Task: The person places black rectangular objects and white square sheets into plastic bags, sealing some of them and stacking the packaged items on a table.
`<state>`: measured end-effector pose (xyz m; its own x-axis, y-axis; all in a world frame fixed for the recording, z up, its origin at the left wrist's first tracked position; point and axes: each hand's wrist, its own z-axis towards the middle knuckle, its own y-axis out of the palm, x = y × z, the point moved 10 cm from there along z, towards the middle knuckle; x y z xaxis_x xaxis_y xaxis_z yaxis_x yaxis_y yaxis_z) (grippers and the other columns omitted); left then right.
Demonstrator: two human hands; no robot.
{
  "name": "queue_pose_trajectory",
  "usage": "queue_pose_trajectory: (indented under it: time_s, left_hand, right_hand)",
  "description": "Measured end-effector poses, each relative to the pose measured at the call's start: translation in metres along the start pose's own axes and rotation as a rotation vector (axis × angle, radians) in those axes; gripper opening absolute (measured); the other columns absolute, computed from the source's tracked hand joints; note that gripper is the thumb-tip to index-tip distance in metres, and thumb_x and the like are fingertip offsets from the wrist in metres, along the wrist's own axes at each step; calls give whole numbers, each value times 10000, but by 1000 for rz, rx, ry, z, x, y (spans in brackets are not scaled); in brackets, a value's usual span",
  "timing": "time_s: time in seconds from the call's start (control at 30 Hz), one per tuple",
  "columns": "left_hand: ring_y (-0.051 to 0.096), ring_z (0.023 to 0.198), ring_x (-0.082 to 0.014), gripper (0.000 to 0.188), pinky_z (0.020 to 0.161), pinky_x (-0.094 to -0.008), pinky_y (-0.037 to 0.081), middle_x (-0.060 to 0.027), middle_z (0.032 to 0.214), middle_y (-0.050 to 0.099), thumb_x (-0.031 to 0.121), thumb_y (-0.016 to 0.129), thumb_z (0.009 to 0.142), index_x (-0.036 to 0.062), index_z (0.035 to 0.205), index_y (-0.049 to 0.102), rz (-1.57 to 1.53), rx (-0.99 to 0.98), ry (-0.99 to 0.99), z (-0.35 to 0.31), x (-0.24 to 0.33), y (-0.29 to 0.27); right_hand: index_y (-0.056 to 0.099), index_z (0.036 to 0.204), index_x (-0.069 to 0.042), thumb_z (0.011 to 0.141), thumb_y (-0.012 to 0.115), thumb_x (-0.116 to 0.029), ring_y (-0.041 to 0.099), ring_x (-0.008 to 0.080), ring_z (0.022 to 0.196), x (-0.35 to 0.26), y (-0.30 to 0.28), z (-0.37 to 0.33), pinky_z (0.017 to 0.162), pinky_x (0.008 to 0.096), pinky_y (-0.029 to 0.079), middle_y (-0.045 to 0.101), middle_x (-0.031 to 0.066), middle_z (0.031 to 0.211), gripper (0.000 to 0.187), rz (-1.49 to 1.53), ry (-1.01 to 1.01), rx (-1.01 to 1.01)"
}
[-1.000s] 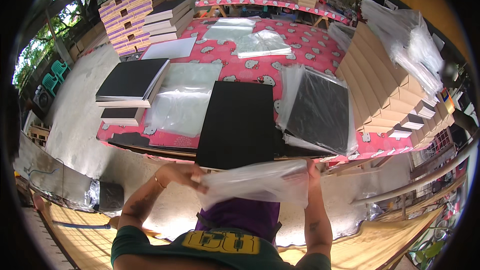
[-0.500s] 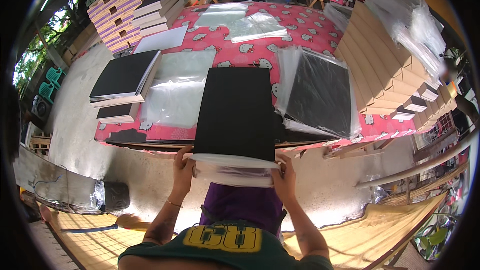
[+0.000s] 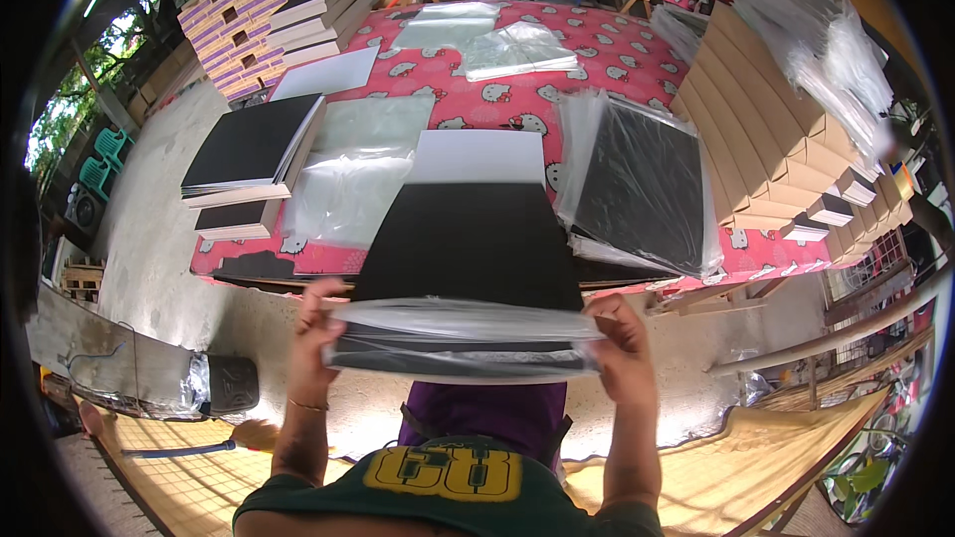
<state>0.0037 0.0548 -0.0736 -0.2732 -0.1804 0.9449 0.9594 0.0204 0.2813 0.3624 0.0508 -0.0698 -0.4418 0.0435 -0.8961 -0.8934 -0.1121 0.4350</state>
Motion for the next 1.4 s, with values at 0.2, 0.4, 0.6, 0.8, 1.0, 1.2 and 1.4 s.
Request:
queue_pose_trajectory:
  time_s: [0.2, 0.4, 0.6, 0.8, 1.0, 1.2, 1.4]
  left_hand:
    - [414, 1231, -396, 422, 1076, -522, 275, -247, 1265, 477, 189, 537, 914, -12, 1267, 420, -772, -271, 168, 59, 96, 35]
    - [595, 1011, -176, 278, 895, -345, 476, -78, 1084, 625, 94, 562, 897, 47, 1170, 541, -639, -110, -122, 141, -24, 23]
    - [559, 778, -128, 160, 753, -268, 457, -16, 838, 596, 165, 583, 899, 47, 1005, 608, -281, 91, -290, 126, -147, -34]
    - [551, 731, -80, 144, 661, -227, 468, 17, 786, 568, 171, 575, 912, 53, 989, 607, 509, 125, 163, 133, -89, -14]
    - [578, 914, -144, 292, 665, -335, 575, -58, 1014, 558, 247, 554, 933, 37, 1134, 524, -59, 3, -169, 148, -103, 102]
    - [585, 958, -193, 283, 806, -364, 554, -73, 1013, 589, 238, 564, 929, 8, 1093, 544, -429, -399, -369, 142, -124, 228]
    - [590, 934, -198, 348, 821, -342, 519, -93, 1021, 592, 180, 566, 912, -54, 1161, 500, -333, -217, -500, 135, -187, 263]
  right_hand:
    - [340, 1372, -28, 901, 567, -166, 508, 263, 1173, -109, 63, 60, 1019, 421, 390, 489, 124, 1308, 541, 218, -330, -203]
    - [549, 1172, -39, 928, 530, -155, 594, 157, 950, 17, -10, 155, 878, 338, 475, 638, 50, 1029, 271, 414, 1, 67]
    - [592, 1096, -88, 906, 552, -149, 555, 134, 813, 151, -76, 146, 807, 326, 460, 576, 3, 844, 204, 278, 219, 166]
    - [563, 1236, -53, 915, 563, -135, 507, 64, 751, 104, -53, 140, 647, 239, 384, 617, -17, 920, 331, -110, 78, 293]
    - [534, 1280, -79, 915, 560, -139, 538, 83, 856, 24, -104, 111, 720, 247, 444, 613, 6, 1035, 371, -225, -197, 599]
    - [537, 1118, -126, 950, 486, -214, 529, 137, 895, -28, -199, 67, 615, 319, 474, 560, 12, 1047, 197, 21, -317, 770]
    - [471, 1161, -108, 952, 506, -273, 529, 210, 1017, -27, -249, 38, 773, 378, 497, 515, 63, 1154, 269, 11, -497, 1049]
